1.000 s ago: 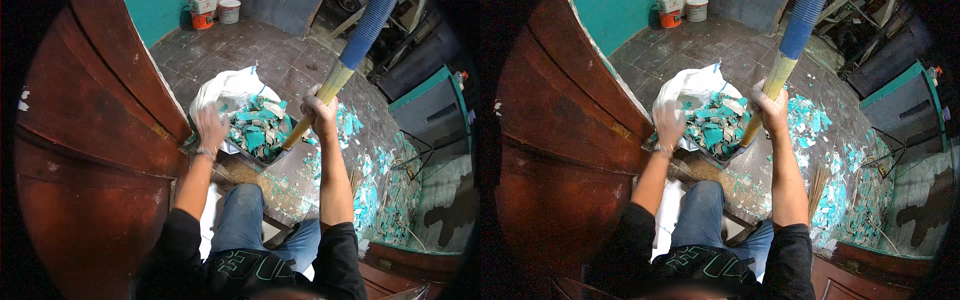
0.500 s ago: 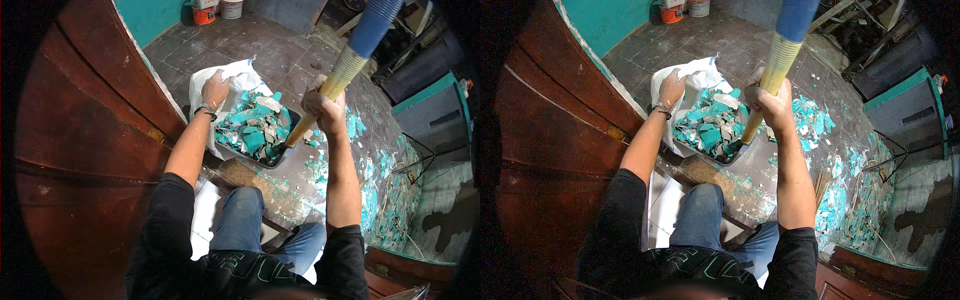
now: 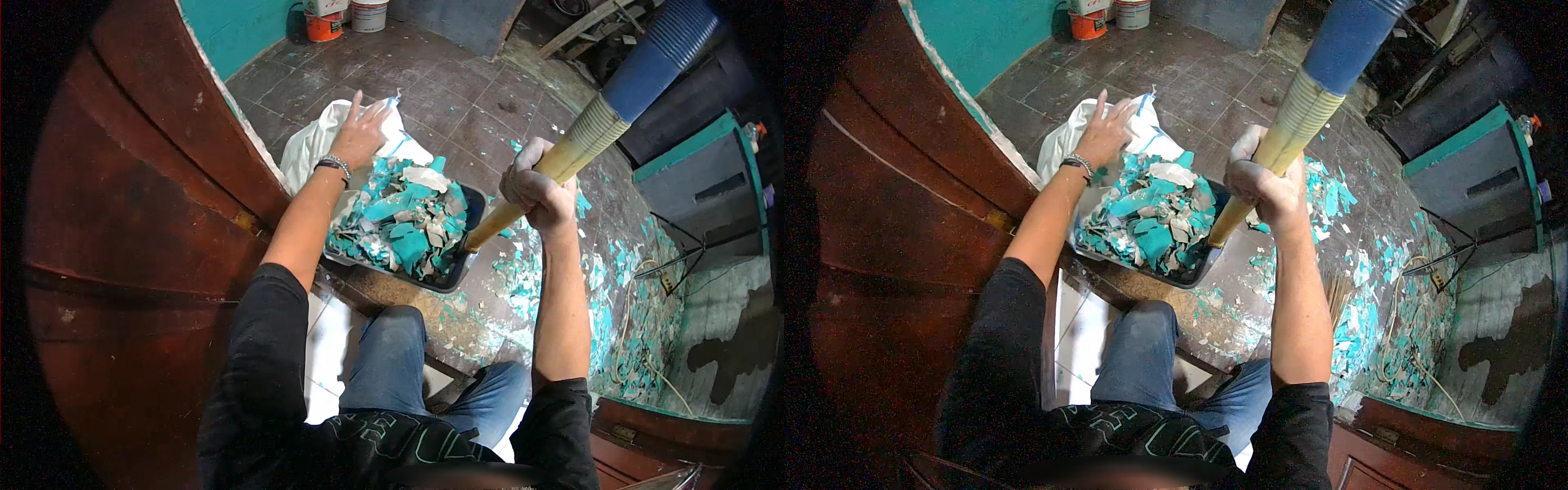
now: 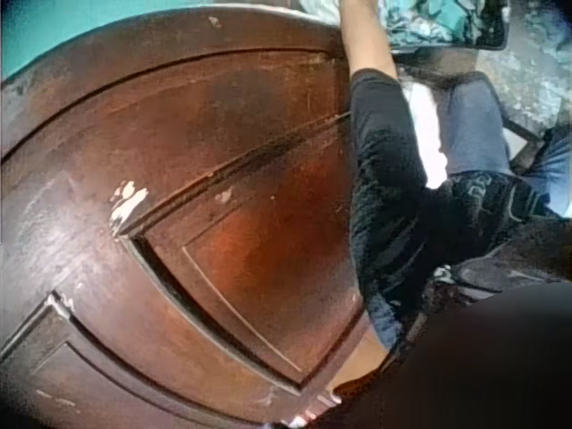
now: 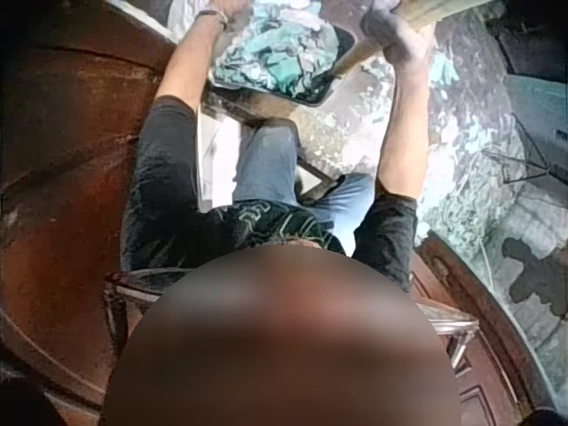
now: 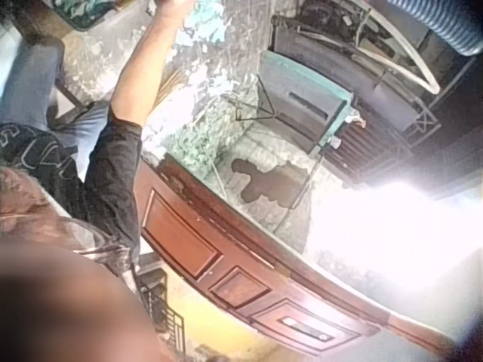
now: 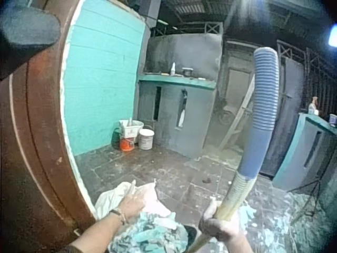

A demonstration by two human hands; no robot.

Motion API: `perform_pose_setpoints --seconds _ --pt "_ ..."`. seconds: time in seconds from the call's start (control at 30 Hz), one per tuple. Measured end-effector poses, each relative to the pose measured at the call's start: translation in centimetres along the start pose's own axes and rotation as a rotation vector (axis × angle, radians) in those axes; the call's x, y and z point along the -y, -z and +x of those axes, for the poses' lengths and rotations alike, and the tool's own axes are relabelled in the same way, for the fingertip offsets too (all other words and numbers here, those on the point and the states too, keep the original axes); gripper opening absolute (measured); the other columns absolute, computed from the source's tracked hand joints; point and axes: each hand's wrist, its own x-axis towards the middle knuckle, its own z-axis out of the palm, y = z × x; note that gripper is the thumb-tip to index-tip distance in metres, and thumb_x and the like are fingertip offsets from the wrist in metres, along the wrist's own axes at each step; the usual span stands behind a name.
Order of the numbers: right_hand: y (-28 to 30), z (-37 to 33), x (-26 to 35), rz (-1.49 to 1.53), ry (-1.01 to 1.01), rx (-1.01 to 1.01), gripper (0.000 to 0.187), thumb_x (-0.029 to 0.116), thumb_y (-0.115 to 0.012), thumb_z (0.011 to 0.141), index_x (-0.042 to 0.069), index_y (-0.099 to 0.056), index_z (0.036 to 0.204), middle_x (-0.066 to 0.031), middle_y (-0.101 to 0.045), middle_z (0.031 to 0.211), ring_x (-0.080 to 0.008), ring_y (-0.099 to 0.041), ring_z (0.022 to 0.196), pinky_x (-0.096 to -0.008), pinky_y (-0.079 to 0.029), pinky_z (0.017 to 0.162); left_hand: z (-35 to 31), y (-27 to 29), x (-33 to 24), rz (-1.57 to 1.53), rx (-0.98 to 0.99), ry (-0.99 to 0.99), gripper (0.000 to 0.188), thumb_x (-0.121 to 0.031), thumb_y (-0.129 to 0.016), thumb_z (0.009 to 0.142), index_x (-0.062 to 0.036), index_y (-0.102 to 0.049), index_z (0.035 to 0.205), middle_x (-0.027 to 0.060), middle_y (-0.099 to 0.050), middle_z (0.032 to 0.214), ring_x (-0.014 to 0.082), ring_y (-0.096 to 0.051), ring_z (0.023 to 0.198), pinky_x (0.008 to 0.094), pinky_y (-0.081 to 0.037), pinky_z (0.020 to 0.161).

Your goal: Sweep up debris from a damaged floor into a dustpan and empty it into a bag.

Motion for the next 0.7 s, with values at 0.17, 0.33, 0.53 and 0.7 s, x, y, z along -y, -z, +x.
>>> perform_pose_setpoints --seconds 0.17,0.33,0.53,0.7 --pt "1.5 0.2 -0.9 0.014 0.002 0.002 0.014 0.008 -0.060 0.062 0.003 -0.048 0.066 -0.0037 -0.047 0.056 -0.0110 -0.041 0.044 -0.0243 -0.032 0.041 0.8 -7.4 0.8 0.211 -0.036 -0.087 0.023 -0.019 -0.049 0.084 -0.0163 -0.069 0.096 0.0032 -0.042 0.139 0.0210 -0.030 0.134 0.0552 0.003 0.112" --pt "2.2 0.8 -0.2 0.024 0.102 0.030 0.016 0.009 -0.061 0.063 0.004 -0.047 0.067 -0.0039 -0.047 0.056 -0.0111 -0.041 0.044 -0.0244 -0.033 0.040 4.6 -8.9 -1.9 0.010 0.044 0.144 0.035 -0.017 -0.044 0.088 -0.0149 -0.054 0.122 0.0062 -0.041 0.140 0.0228 -0.036 0.131 0.0583 -0.004 0.110" --pt "2.4 0.5 1.5 0.076 0.242 0.060 0.011 0.004 -0.054 0.067 0.004 -0.044 0.065 -0.0031 -0.042 0.050 -0.0106 -0.036 0.039 -0.0246 -0.031 0.038 7.1 -6.6 -0.8 -0.166 0.242 0.111 0.040 -0.014 -0.045 0.087 -0.0136 -0.047 0.127 0.0058 -0.047 0.134 0.0199 -0.047 0.120 0.0490 -0.039 0.092" --pt "1.3 0.9 1.2 0.040 0.154 0.070 0.012 0.007 -0.057 0.067 0.004 -0.046 0.065 -0.0014 -0.042 0.051 -0.0095 -0.037 0.039 -0.0235 -0.031 0.039 5.8 -5.3 0.1 -0.279 0.029 0.043 0.032 -0.015 -0.045 0.087 -0.0149 -0.054 0.118 0.0071 -0.056 0.120 0.0195 -0.053 0.112 0.0468 -0.037 0.093"
